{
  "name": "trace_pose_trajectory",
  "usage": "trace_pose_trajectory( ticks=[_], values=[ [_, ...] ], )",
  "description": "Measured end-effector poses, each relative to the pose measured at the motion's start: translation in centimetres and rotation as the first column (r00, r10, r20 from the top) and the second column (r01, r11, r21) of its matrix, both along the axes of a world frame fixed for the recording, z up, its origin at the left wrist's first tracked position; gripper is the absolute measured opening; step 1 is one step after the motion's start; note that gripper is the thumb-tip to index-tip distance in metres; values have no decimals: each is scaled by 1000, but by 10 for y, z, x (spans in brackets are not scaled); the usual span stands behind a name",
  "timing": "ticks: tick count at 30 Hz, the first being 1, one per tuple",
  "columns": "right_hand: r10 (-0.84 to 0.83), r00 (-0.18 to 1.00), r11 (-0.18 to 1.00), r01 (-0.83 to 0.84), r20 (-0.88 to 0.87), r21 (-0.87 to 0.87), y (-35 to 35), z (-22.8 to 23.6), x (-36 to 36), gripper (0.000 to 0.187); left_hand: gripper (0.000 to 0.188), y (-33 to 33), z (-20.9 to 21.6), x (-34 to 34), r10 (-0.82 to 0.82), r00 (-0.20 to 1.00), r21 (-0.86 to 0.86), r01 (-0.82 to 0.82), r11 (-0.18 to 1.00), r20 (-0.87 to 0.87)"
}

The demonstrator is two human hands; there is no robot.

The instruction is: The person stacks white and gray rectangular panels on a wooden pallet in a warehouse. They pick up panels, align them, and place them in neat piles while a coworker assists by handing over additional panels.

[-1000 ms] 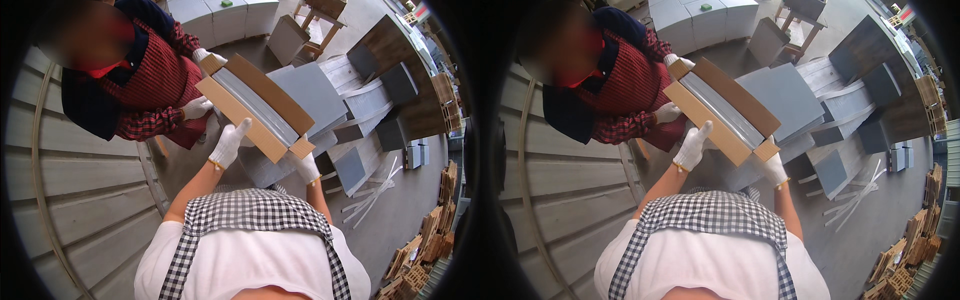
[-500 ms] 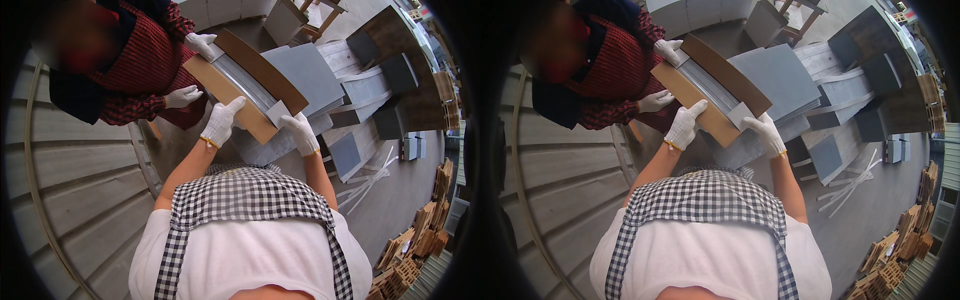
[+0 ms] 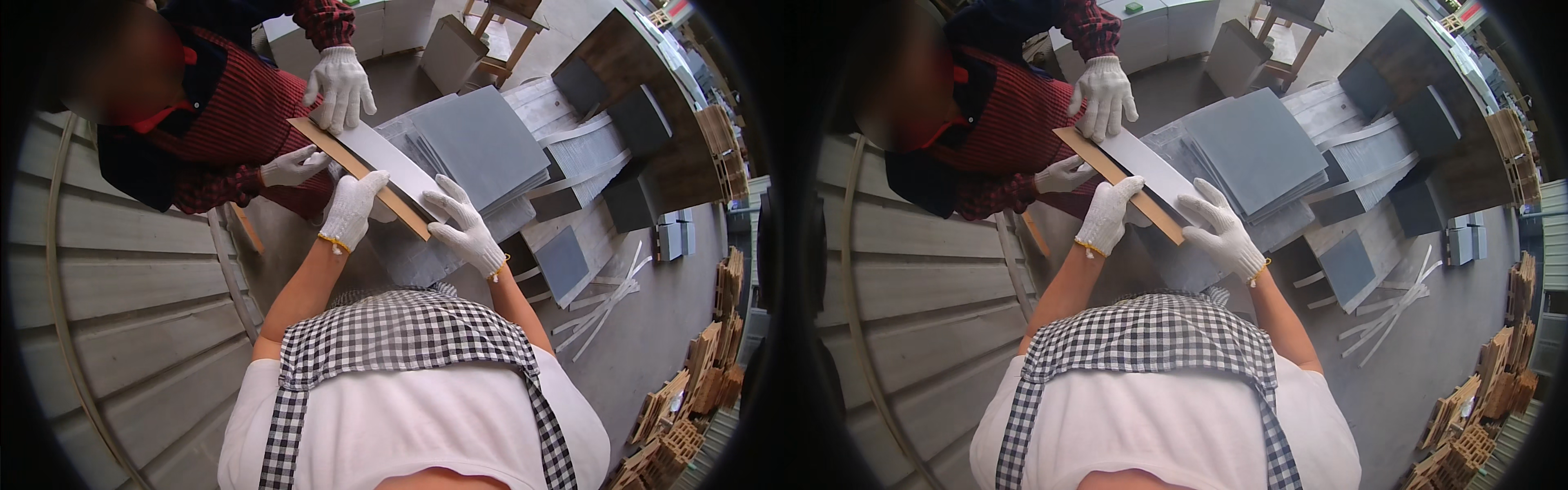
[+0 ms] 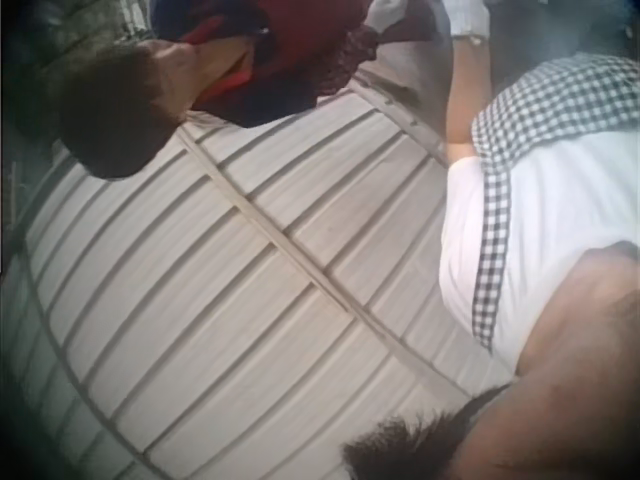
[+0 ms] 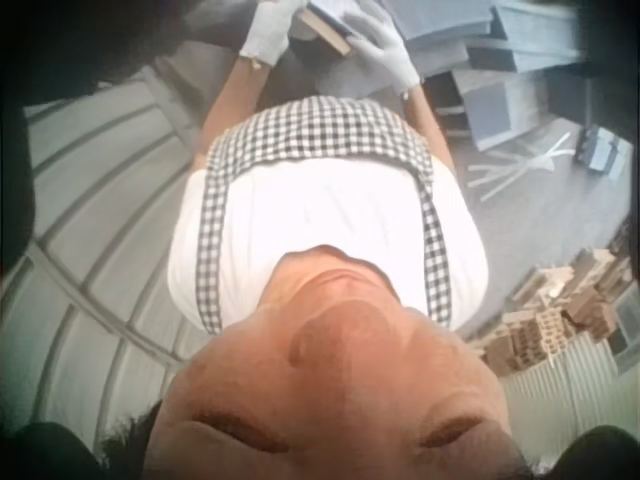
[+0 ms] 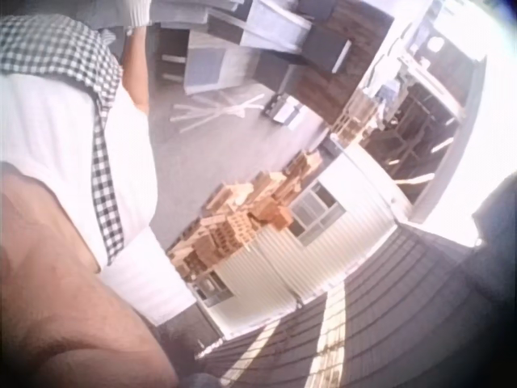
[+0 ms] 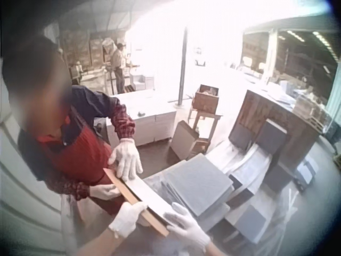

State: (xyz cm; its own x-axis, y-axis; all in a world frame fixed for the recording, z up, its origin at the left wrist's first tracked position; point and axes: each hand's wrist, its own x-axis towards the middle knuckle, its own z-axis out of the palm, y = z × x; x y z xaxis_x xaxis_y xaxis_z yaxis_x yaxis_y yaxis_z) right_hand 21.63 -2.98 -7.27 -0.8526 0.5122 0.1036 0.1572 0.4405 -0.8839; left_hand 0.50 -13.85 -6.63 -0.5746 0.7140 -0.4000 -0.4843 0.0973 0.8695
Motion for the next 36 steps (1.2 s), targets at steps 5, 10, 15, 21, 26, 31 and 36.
trace_pose_trajectory(
  ticks=[5, 10, 15, 21, 26, 31, 36],
  values=[
    [17, 991, 992, -33, 135, 120, 11, 28, 19, 61, 38, 17, 10, 13, 25, 998, 44, -22, 999, -58],
    [-22, 974, 949, -50, 223, 312, 13, 58, 23, 69, 45, 36, 20, 33, 152, 954, 161, -113, 980, -258],
    [-307, 940, 907, 336, -147, 254, 1, 0, -5, 56, 24, 36, 35, 39, 37, 553, 67, 35, 997, -832],
    [-556, 813, 829, 556, -170, -51, -3, 20, -10, 42, 22, 63, 29, 36, 15, -422, 6, 23, 1000, -906],
    [-607, 763, 794, 596, -224, -119, 6, 12, -9, 24, 17, 99, 29, 20, 104, -377, -47, 369, 928, -920],
    [-548, 777, 767, 615, -311, 185, 3, 7, -10, 23, 16, 106, 41, 14, 177, -375, -61, 543, 838, -910],
    [-434, 868, 687, 493, -243, 534, -1, 31, -13, 30, 11, 102, 45, 6, -52, -235, -182, 573, 799, -971]
  ],
)
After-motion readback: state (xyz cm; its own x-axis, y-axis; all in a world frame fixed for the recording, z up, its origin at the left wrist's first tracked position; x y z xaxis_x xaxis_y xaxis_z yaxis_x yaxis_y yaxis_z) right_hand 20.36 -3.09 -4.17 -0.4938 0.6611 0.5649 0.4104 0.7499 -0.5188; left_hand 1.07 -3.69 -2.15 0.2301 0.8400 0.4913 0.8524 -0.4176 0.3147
